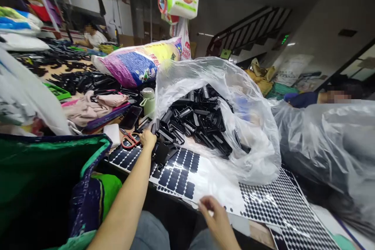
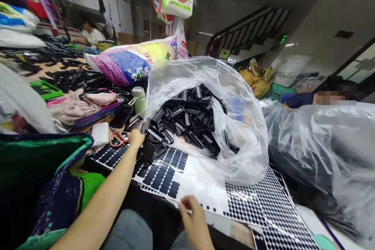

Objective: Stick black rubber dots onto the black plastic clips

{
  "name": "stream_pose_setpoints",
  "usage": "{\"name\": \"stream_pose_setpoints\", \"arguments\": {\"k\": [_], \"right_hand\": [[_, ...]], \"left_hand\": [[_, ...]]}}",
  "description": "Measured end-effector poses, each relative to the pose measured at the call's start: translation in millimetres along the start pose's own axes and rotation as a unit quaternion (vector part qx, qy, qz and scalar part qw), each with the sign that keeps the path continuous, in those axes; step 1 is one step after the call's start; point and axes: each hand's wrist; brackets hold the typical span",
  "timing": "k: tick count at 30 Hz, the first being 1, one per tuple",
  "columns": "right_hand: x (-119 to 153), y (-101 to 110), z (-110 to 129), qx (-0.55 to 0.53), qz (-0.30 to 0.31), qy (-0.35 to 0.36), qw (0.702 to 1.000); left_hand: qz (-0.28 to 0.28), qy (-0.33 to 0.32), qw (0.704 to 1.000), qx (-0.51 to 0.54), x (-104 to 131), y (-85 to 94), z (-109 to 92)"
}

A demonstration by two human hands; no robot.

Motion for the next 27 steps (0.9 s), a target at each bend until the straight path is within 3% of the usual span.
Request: {"name": "stream_pose_setpoints", "arguments": {"k": [4,8,11,14,15,17,19,20,23,27], "right_hand": [[-58.1,-14.0,-3.5,0.064,-0.046,-0.041,0.996],[-88.0,-22.8,-14.5,0.113,-0.069,-0.078,0.988],[-84.8,5.7,-29.9,0.13,-0.089,-0.114,0.981],[-63.9,44.5,-45.7,0.149,-0.089,-0.14,0.975],[-55.2,53.6,-49.6,0.155,-0.077,-0.14,0.975],[-39.0,61.9,-54.7,0.166,-0.044,-0.127,0.977],[-27.3,59.2,-57.8,0.179,-0.014,-0.105,0.978],[-23.5,55.9,-58.8,0.186,-0.005,-0.096,0.978],[-19.1,48.3,-60.3,0.205,0.004,-0.089,0.975],[-21.2,51.0,-52.8,0.199,0.009,-0.099,0.975]], "left_hand": [[-0.012,0.004,0.999,-0.031,-4.0,-6.9,2.0],[-0.04,0.0,0.999,-0.027,-0.3,4.0,3.1],[-0.077,-0.023,0.997,-0.001,18.2,22.1,5.8],[-0.085,-0.093,0.984,0.124,64.5,41.0,4.6],[-0.039,-0.111,0.978,0.174,86.0,46.5,2.9],[0.147,-0.099,0.953,0.246,132.5,54.9,-1.1],[0.348,-0.062,0.893,0.28,174.9,58.3,-4.0],[0.41,-0.053,0.866,0.28,191.5,57.7,-4.5],[0.493,-0.052,0.829,0.259,216.7,49.3,-1.7],[0.515,-0.062,0.825,0.222,212.0,35.5,4.2]]}}
Point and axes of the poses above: each hand's wrist, its own x-axis away from the middle knuckle, its own y-axis out of the back of the hand, z = x × y, and after that the axes turned 14 degrees about -z, right-handed
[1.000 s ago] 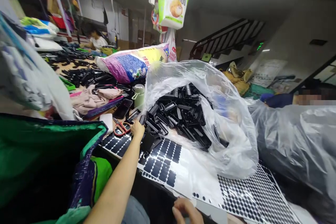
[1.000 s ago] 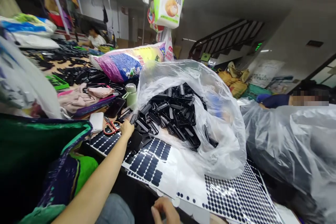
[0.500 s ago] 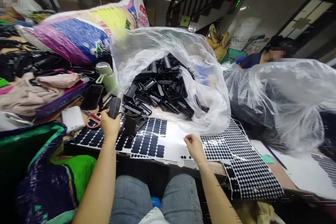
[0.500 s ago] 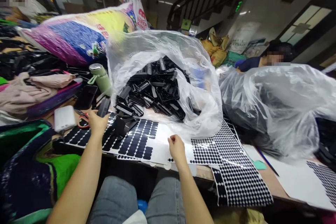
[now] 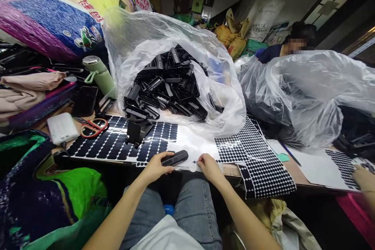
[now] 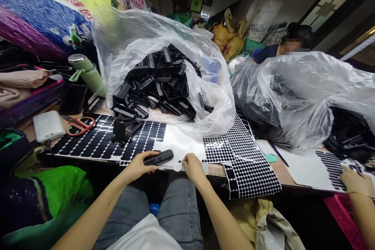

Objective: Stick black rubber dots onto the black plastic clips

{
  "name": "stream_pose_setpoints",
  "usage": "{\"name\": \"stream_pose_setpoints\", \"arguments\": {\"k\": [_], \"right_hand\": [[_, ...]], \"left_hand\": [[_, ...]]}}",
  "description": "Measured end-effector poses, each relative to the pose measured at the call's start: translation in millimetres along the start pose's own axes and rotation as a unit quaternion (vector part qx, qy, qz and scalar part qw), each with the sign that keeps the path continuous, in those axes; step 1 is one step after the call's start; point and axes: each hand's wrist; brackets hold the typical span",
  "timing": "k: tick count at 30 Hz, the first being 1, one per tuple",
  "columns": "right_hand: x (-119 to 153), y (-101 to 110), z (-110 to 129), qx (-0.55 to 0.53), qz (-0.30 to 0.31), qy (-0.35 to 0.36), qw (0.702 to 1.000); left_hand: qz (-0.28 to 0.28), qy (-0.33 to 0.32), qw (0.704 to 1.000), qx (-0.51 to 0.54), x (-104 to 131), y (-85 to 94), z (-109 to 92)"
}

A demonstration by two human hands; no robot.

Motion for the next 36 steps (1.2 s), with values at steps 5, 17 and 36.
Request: {"name": "stream_pose_setpoints", "arguments": {"k": [5,17,36], "right_hand": [[-3.3,-6.2,33.7,-0.16,0.019,-0.035,0.986],[-2.4,-47.0,63.0,-0.198,0.003,-0.054,0.979],[-69.5,-73.1,89.5,0.014,-0.031,-0.083,0.996]], "left_hand": [[0.011,-0.007,1.0,-0.016,-9.1,2.8,2.9],[0.001,0.0,1.0,-0.001,-9.4,0.3,10.2],[-0.053,-0.03,0.997,-0.048,-3.3,26.2,10.2]]}}
Point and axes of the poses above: each hand's wrist, its own x-axis away from the middle knuckle, its own y-axis out of the back of the hand, z = x × y, and after that the axes turned 14 degrees about -z, right-handed
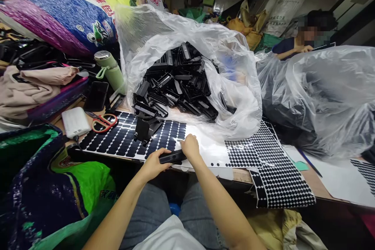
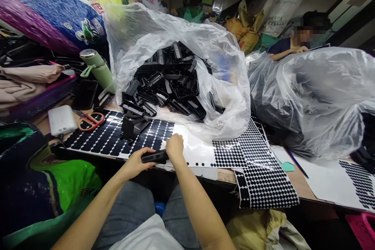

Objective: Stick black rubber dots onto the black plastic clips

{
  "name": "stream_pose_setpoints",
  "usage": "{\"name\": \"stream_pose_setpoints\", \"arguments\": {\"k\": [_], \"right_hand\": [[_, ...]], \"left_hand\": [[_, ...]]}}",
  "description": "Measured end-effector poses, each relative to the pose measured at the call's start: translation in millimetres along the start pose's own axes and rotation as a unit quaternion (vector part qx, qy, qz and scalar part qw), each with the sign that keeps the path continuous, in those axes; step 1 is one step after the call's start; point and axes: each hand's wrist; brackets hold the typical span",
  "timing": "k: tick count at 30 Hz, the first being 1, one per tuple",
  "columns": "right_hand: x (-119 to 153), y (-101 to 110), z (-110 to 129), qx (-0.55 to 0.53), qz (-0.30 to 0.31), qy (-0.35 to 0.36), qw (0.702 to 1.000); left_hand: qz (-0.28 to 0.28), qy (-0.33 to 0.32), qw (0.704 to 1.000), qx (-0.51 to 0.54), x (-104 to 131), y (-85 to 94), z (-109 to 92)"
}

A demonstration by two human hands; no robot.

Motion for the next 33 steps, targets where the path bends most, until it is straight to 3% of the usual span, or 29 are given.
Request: {"name": "stream_pose_setpoints", "arguments": {"k": [5,13,17,21,23,27,33], "right_hand": [[6.0,-6.6,1.2,0.008,0.0,-0.005,1.0],[9.8,-3.4,4.4,-0.011,-0.026,-0.029,0.999],[19.9,16.9,8.4,-0.089,0.0,0.001,0.996],[45.2,50.6,11.4,-0.251,0.123,0.031,0.96],[57.2,64.7,14.4,-0.271,0.161,0.055,0.947],[68.9,81.2,20.4,-0.258,0.153,0.083,0.95],[73.1,89.3,21.6,-0.245,0.14,0.089,0.955]], "left_hand": [[-0.015,-0.008,1.0,-0.002,-2.7,4.9,11.7],[-0.032,-0.006,0.999,0.021,-1.4,-1.3,13.1],[-0.056,-0.007,0.998,0.032,2.5,0.5,8.7],[-0.06,-0.046,0.995,0.059,11.3,2.5,-7.6],[-0.053,-0.068,0.993,0.085,15.9,1.6,-17.9],[-0.053,-0.109,0.986,0.117,23.7,-1.6,-34.8],[-0.062,-0.152,0.981,0.1,31.7,-2.7,-46.3]]}}
Point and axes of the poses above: each hand's wrist, its own x-axis away from the middle knuckle, its own y-axis out of the back of the hand, z = x × y, and after that the axes turned 14 degrees about -z, right-handed
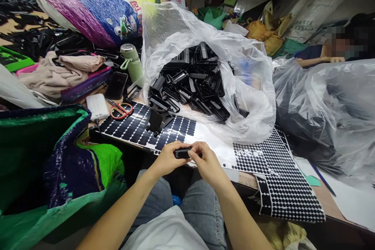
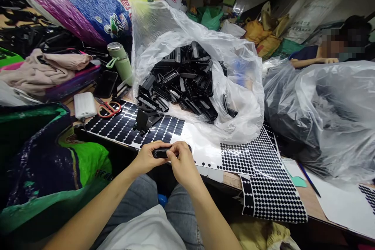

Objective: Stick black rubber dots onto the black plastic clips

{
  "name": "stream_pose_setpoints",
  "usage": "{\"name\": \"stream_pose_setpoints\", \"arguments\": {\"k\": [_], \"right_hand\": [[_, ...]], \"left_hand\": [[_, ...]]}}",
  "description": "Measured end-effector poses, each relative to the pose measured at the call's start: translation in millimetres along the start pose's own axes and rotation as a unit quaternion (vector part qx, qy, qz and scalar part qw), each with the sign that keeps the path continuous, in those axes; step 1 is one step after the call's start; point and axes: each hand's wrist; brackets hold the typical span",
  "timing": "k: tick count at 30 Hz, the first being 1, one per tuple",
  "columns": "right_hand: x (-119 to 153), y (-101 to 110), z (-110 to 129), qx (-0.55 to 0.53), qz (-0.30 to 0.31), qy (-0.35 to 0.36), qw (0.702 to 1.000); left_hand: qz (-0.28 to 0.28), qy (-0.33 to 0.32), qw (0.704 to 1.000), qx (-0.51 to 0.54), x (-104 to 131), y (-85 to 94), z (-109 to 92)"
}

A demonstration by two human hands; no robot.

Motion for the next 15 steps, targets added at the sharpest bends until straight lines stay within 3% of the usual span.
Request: {"name": "stream_pose_setpoints", "arguments": {"k": [15], "right_hand": [[11.9,-4.0,6.6,0.031,-0.045,0.015,0.998]], "left_hand": [[-0.004,-0.005,1.0,-0.003,7.6,0.4,-5.9]]}}
Point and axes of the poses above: each hand's wrist, its own x-axis away from the middle knuckle, its own y-axis out of the back of the hand, z = x × y, and after that the axes turned 14 degrees about -z, right-handed
